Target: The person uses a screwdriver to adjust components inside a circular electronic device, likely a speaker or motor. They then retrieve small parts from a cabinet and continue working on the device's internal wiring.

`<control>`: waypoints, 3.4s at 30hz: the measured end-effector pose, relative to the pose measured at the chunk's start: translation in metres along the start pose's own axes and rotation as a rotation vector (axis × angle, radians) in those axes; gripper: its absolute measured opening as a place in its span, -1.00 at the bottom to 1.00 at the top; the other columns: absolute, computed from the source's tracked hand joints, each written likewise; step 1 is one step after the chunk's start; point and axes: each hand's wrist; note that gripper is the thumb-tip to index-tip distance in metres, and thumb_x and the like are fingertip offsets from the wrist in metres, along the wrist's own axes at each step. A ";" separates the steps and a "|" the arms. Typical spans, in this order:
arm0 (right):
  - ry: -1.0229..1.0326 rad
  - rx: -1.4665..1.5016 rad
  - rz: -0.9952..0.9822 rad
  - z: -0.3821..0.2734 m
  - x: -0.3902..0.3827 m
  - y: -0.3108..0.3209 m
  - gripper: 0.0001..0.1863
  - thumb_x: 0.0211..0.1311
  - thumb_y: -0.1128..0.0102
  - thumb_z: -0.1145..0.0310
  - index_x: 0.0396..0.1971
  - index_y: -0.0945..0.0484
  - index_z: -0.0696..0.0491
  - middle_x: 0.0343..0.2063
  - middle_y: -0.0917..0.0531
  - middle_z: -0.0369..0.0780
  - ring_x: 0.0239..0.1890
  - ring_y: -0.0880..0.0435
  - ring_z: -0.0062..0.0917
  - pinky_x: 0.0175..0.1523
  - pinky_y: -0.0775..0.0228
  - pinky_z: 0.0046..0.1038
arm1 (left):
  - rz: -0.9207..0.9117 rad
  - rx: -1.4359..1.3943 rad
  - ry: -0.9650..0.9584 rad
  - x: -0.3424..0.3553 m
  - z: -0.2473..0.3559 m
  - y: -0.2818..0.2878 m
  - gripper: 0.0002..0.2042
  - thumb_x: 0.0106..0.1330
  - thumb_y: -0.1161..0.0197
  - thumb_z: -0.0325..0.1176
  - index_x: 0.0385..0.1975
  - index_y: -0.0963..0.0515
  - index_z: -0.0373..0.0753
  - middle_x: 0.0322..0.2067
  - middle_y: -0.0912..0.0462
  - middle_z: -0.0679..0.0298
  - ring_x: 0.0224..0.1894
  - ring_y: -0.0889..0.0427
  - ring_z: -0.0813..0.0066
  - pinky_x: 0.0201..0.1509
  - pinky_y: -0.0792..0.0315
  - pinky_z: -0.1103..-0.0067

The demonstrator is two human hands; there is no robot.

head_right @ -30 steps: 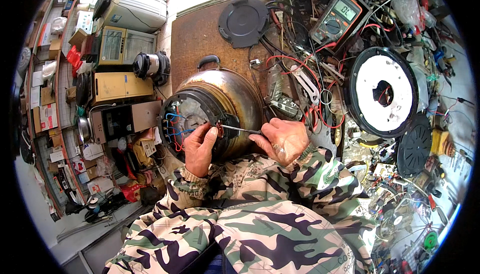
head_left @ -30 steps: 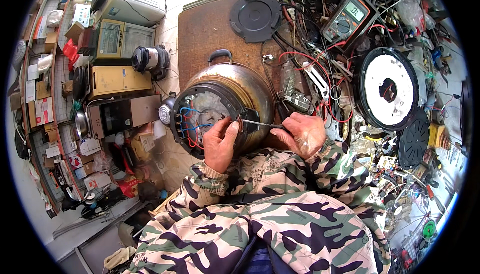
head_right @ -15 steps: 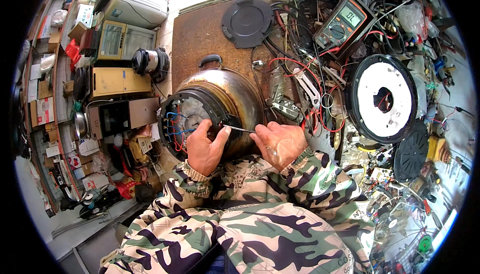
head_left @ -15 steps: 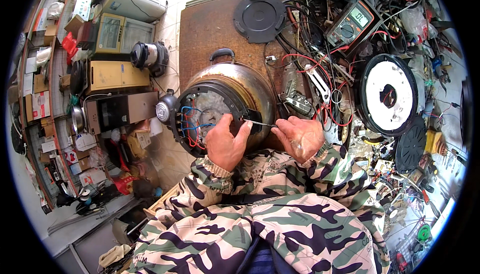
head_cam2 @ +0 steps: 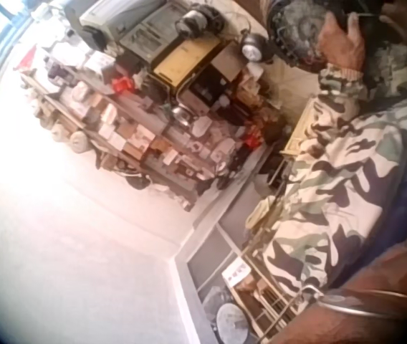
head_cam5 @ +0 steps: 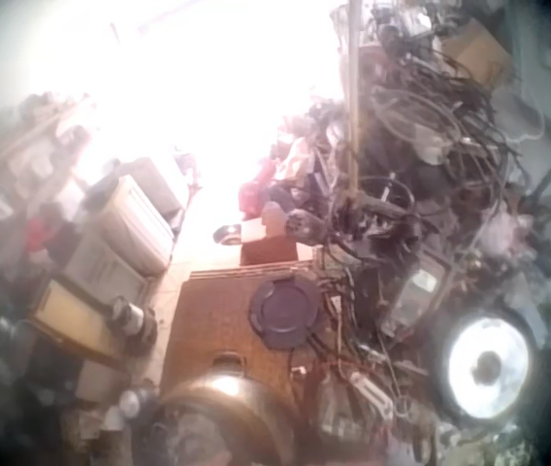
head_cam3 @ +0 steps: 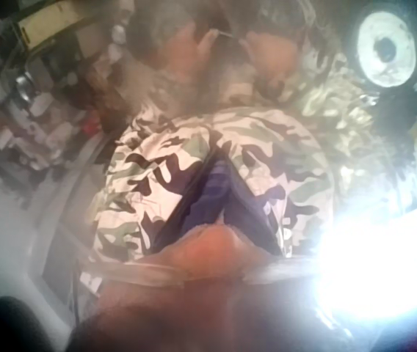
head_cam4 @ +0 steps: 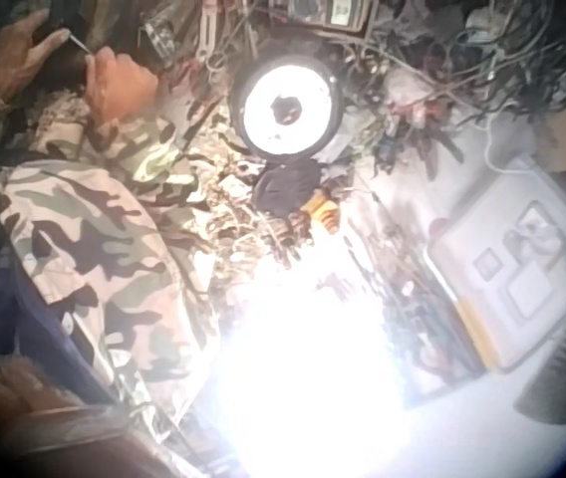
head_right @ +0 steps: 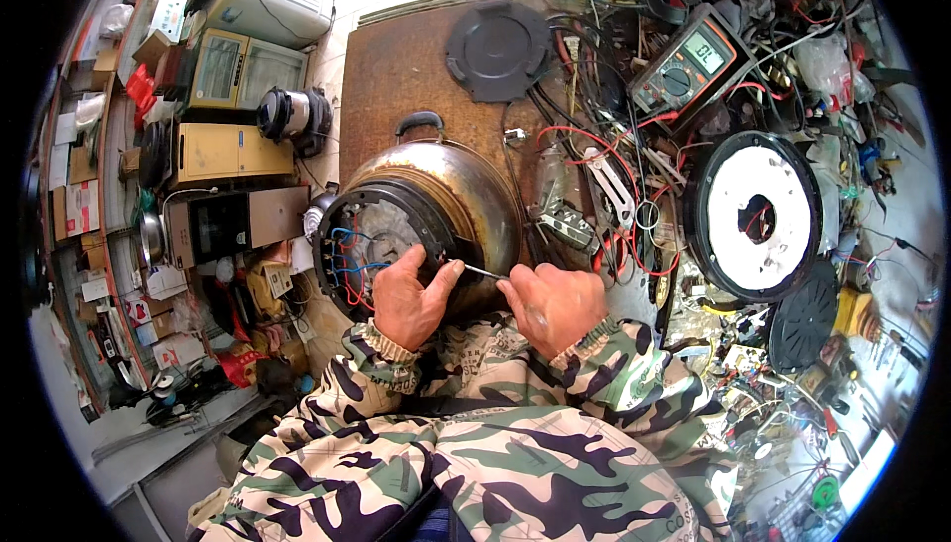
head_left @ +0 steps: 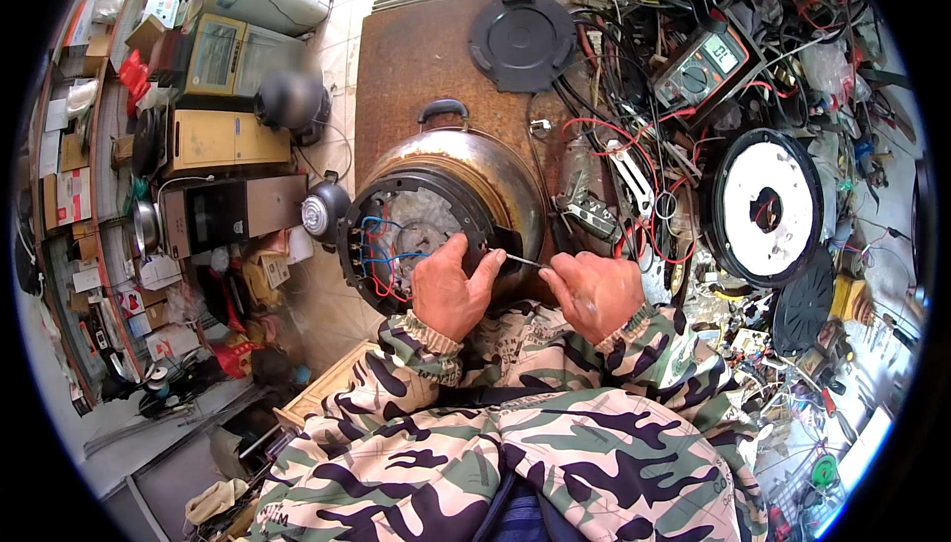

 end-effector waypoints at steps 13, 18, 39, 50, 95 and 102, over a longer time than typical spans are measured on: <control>-0.447 0.815 -0.071 -0.006 0.001 -0.007 -0.72 0.21 -0.44 0.29 -0.29 -0.61 0.20 -0.59 -0.62 -0.29 -0.50 -0.53 -0.72 -0.35 -0.43 -0.54 | -0.201 -0.539 -0.002 -0.008 -0.029 0.006 -0.68 0.39 -0.23 -0.44 0.09 -0.50 -0.41 -0.21 -0.68 -0.07 -0.15 -0.67 0.28 -0.10 -0.52 0.46; -0.357 0.864 0.030 -0.032 0.029 -0.041 -0.79 0.27 -0.35 0.40 -0.21 -0.68 0.24 -0.52 -0.66 -0.36 -0.47 -0.52 -0.80 -0.38 -0.36 -0.65 | -0.194 -0.387 -0.075 -0.003 -0.041 0.014 -0.78 0.42 -0.16 -0.41 -0.02 -0.55 -0.34 -0.32 -0.61 -0.22 -0.21 -0.65 -0.21 -0.22 -0.51 0.28; -0.502 0.857 0.039 -0.048 0.042 -0.061 -0.77 0.29 -0.29 0.34 -0.34 -0.66 0.24 -0.64 -0.66 -0.24 -0.59 -0.53 -0.69 -0.44 -0.39 -0.51 | -0.105 -0.385 -0.033 0.001 -0.024 0.016 -0.86 0.39 -0.18 -0.46 -0.15 -0.61 -0.32 -0.37 -0.61 -0.18 -0.21 -0.63 -0.21 -0.27 -0.50 0.22; -0.533 0.722 0.036 -0.057 0.041 -0.056 -0.79 0.32 -0.27 0.37 -0.26 -0.65 0.24 -0.59 -0.70 -0.19 -0.54 -0.66 -0.62 -0.39 -0.46 -0.50 | -0.070 -0.389 -0.065 0.001 -0.029 0.008 -0.88 0.38 -0.16 -0.49 -0.19 -0.58 -0.35 -0.40 -0.59 -0.20 -0.26 -0.63 -0.22 -0.29 -0.48 0.19; -0.798 0.447 0.346 -0.004 -0.081 -0.161 -0.64 0.23 -0.35 0.36 -0.05 -0.62 0.25 -0.24 -0.77 -0.08 -0.21 -0.75 -0.43 -0.06 -0.57 -0.39 | -0.048 0.004 -0.404 -0.011 -0.091 0.051 -0.76 0.18 -0.45 -0.29 -0.21 -0.64 -0.22 -0.33 -0.72 0.15 -0.40 -0.72 0.18 -0.35 -0.59 0.35; -0.713 0.536 0.553 -0.043 -0.081 -0.144 -0.75 0.28 -0.31 0.44 -0.11 -0.64 0.26 -0.33 -0.75 -0.13 -0.31 -0.72 -0.56 -0.16 -0.55 -0.50 | 0.023 -0.044 -0.545 -0.008 -0.103 0.042 -0.83 0.21 -0.40 -0.38 -0.21 -0.65 -0.19 -0.35 -0.71 0.20 -0.42 -0.71 0.17 -0.39 -0.57 0.39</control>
Point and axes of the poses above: each hand's wrist, its own x-axis towards the middle knuckle, its own y-axis out of the back of the hand, z = x × y
